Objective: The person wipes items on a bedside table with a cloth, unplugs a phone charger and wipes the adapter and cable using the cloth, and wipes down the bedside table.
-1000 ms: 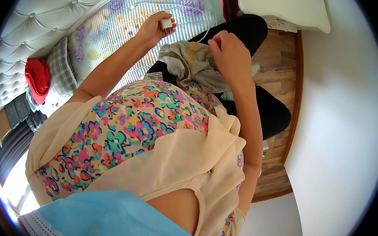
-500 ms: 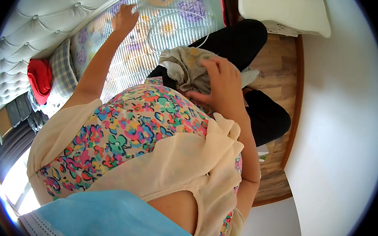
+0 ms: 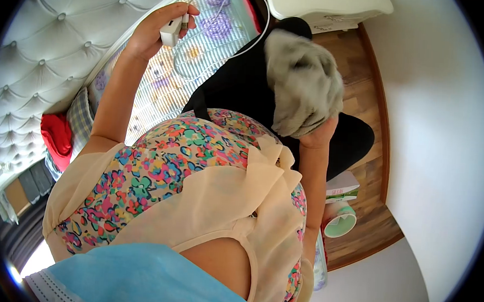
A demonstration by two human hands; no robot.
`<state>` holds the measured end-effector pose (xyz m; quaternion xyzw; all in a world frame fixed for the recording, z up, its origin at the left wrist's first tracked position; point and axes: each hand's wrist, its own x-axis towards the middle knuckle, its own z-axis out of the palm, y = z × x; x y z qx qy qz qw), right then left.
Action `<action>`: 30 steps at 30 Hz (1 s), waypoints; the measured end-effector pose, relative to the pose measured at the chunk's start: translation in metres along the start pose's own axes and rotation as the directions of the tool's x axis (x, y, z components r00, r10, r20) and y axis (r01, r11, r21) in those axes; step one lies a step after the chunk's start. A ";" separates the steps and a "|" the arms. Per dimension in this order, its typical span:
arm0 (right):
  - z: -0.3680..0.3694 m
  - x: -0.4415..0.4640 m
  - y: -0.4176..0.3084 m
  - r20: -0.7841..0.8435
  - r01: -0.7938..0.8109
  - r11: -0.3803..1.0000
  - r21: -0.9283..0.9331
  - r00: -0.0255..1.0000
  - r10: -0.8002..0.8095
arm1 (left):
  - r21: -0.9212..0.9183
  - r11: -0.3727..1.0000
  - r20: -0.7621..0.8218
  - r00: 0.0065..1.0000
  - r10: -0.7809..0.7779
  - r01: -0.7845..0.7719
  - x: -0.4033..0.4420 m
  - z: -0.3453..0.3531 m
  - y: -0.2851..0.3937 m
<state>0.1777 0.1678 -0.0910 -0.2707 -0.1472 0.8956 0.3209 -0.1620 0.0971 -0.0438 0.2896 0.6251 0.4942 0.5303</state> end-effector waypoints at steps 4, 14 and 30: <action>0.005 -0.022 -0.007 0.222 0.094 0.920 0.380 0.956 -0.190 | 0.091 0.979 0.173 0.971 0.167 -0.184 -0.005 0.069 0.028; 0.023 0.003 0.022 -0.008 0.244 0.970 -0.009 0.970 -0.244 | 0.763 0.215 0.448 0.738 0.504 -0.610 -0.021 0.175 0.001; -0.004 0.026 -0.019 -0.083 0.423 0.906 0.028 0.904 -0.419 | 0.674 0.359 0.537 0.761 0.363 -0.646 -0.046 0.166 -0.018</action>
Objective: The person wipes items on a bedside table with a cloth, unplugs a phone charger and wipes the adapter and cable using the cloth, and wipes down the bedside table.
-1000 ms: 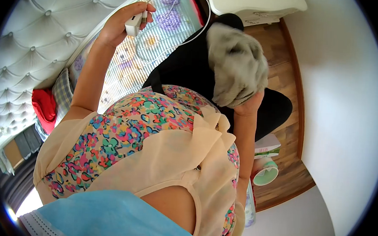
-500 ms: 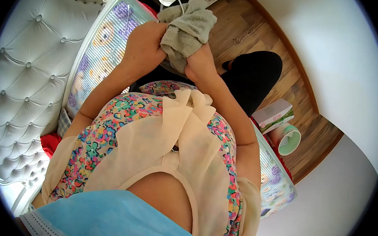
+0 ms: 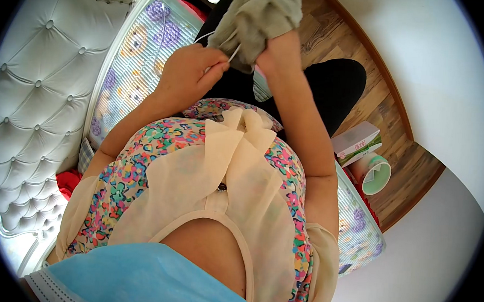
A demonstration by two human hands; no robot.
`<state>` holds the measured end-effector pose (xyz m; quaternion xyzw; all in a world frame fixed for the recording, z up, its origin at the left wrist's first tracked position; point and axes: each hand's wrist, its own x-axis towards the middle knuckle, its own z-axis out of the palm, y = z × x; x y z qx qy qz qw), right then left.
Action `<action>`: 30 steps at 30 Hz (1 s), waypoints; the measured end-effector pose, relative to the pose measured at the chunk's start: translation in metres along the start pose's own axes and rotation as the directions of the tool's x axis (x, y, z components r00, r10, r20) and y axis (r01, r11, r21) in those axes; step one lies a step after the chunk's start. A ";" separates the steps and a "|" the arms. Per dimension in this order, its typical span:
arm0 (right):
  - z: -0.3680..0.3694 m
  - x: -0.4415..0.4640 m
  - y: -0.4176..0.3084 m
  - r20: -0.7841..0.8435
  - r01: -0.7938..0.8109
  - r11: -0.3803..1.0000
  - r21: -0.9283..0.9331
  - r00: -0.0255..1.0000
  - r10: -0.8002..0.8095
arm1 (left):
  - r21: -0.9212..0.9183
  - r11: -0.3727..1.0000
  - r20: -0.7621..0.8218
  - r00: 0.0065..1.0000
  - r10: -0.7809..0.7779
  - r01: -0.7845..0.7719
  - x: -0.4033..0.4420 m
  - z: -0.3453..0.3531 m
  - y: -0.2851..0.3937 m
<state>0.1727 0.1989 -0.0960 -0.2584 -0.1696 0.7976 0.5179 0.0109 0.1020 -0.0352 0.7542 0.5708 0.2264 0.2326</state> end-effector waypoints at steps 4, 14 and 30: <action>-0.020 0.026 -0.023 0.110 0.208 0.973 0.102 0.970 -0.219 | -0.032 0.999 0.012 1.000 0.020 -0.020 -0.018 -0.006 -0.013; -0.023 0.025 -0.138 -0.130 0.457 0.880 -0.130 0.872 -0.472 | 0.405 0.895 0.103 0.963 -0.249 0.188 -0.083 -0.053 -0.074; -0.020 -0.007 -0.074 0.019 0.408 0.913 0.007 0.913 -0.408 | 0.402 0.794 -0.264 0.888 -0.377 0.457 -0.047 -0.053 -0.130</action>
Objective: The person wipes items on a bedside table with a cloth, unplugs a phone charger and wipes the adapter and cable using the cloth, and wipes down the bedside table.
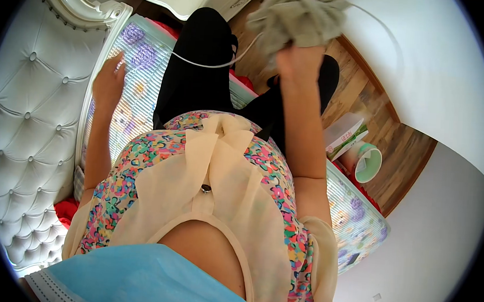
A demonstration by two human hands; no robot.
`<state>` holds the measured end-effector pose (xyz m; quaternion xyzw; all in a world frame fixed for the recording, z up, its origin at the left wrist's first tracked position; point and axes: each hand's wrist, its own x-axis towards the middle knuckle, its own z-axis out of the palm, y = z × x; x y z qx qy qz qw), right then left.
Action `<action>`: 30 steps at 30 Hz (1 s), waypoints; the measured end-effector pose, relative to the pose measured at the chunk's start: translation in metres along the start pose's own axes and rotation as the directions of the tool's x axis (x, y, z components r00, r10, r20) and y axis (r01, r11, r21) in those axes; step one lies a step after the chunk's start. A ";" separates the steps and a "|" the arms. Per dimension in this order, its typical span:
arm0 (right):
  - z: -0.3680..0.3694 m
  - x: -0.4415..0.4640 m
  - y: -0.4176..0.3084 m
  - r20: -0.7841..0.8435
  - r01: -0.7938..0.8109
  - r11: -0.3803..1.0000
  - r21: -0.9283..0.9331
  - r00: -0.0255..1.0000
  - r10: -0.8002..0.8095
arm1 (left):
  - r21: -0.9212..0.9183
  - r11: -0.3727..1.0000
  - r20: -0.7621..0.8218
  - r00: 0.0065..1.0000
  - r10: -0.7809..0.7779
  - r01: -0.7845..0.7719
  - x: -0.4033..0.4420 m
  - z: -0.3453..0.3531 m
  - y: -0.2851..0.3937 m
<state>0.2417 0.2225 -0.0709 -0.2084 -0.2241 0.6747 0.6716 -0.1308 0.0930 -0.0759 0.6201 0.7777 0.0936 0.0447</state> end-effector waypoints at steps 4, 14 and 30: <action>0.026 -0.033 0.040 0.047 -0.172 0.984 0.041 0.984 0.170 | -0.832 0.554 0.198 0.945 0.261 0.021 0.015 0.006 0.111; 0.012 -0.037 0.045 -0.031 -0.177 0.984 0.039 0.984 0.178 | -0.781 0.491 0.583 0.735 0.348 0.387 -0.012 0.062 0.144; -0.047 0.050 -0.029 -0.080 0.131 0.983 -0.129 0.987 -0.142 | -0.623 0.781 0.377 0.856 0.353 -0.047 -0.035 0.010 0.078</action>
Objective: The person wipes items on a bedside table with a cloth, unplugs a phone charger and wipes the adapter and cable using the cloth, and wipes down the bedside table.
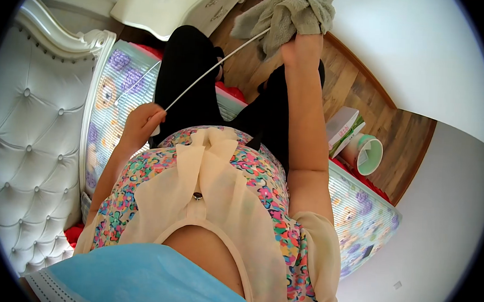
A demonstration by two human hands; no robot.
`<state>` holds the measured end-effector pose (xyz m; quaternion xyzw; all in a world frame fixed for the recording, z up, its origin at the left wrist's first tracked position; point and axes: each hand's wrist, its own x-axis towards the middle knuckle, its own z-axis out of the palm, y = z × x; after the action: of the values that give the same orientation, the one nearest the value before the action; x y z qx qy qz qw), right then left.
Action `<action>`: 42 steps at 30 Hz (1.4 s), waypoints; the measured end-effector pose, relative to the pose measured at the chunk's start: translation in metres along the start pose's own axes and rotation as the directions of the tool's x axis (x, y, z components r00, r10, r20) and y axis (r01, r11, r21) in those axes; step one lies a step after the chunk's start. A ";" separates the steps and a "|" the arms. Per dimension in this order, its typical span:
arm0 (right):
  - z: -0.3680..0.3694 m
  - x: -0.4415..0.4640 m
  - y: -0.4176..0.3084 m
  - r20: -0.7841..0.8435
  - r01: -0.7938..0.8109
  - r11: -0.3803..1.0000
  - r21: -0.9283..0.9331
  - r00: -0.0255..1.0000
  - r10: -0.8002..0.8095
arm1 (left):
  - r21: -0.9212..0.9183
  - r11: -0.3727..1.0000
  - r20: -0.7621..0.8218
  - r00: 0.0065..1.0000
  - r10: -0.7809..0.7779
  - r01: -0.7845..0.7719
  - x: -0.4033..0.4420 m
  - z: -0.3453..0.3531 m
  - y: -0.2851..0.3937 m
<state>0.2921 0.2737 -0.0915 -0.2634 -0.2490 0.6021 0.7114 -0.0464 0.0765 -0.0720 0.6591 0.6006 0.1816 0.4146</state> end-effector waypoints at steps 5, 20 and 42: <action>0.003 0.011 -0.027 0.017 0.049 0.996 -0.069 0.999 -0.048 | 0.180 0.983 -0.025 0.999 -0.027 0.031 -0.015 0.000 -0.016; 0.032 -0.027 -0.039 0.004 0.003 0.999 -0.048 1.000 -0.003 | 0.270 0.929 -0.049 0.967 -0.250 0.254 -0.013 -0.008 -0.016; 0.068 -0.112 0.047 0.236 -0.394 0.904 -0.165 0.874 0.424 | -0.097 0.961 -0.426 0.883 0.195 -0.259 0.061 -0.012 0.104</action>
<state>0.1957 0.1740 -0.0768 -0.2661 -0.3142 0.7541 0.5117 0.0244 0.1447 -0.0010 0.6385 0.5773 0.4088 0.3030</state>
